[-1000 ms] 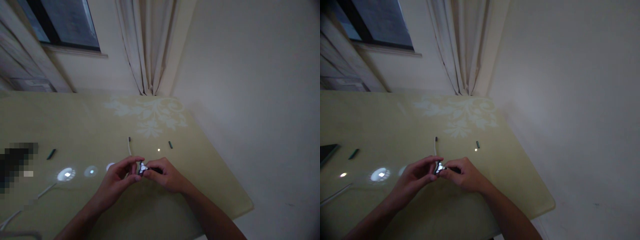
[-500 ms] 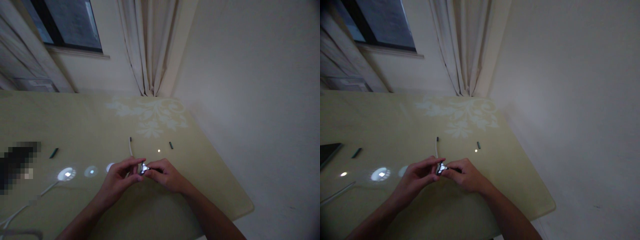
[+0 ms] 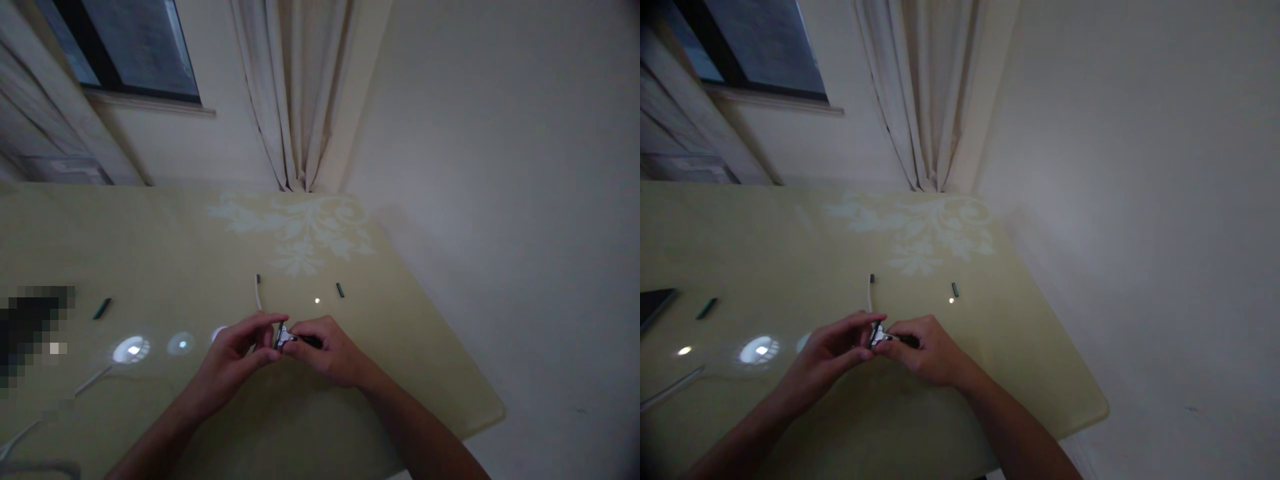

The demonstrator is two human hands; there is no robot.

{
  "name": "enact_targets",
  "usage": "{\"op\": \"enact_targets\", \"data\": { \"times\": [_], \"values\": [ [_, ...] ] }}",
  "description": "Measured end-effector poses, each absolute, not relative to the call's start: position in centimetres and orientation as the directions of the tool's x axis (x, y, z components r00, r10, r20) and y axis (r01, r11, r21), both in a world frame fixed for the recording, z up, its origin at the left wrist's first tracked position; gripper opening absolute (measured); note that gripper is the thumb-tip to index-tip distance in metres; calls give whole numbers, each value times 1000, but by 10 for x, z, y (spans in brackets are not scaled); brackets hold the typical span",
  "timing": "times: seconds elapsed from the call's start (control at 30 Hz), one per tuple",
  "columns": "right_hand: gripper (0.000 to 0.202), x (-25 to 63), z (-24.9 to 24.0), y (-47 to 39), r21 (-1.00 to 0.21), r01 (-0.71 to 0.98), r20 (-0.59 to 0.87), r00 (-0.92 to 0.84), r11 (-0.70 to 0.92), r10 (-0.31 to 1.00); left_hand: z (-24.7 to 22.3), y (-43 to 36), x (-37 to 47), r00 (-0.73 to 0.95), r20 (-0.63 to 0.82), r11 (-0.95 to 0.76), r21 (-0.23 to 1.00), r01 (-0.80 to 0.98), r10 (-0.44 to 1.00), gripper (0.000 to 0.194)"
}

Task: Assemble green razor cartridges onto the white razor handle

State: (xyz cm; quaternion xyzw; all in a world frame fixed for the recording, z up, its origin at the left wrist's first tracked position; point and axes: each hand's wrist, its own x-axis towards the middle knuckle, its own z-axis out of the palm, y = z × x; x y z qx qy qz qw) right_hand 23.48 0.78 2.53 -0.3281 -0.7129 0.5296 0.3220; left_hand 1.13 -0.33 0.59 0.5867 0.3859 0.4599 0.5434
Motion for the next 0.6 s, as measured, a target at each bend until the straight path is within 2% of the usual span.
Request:
{"op": "enact_targets", "data": {
  "times": [0.23, 0.4, 0.6],
  "values": [
    [46, 232, 27, 7, -928, 189, 183, -521, 322, 834, 7, -5, 11, 275, 57, -47, 998, -43, 960, 57],
    [40, 232, 22, 6, -828, 289, 282, -525, 480, 803, 12, -6, 14, 245, 16, -19, 1000, 8, 969, 37],
    [28, 233, 12, 5, -609, 434, 380, -575, 664, 725, 14, -6, 17, 287, 18, -12, 1000, -20, 958, 24]
  ]
}}
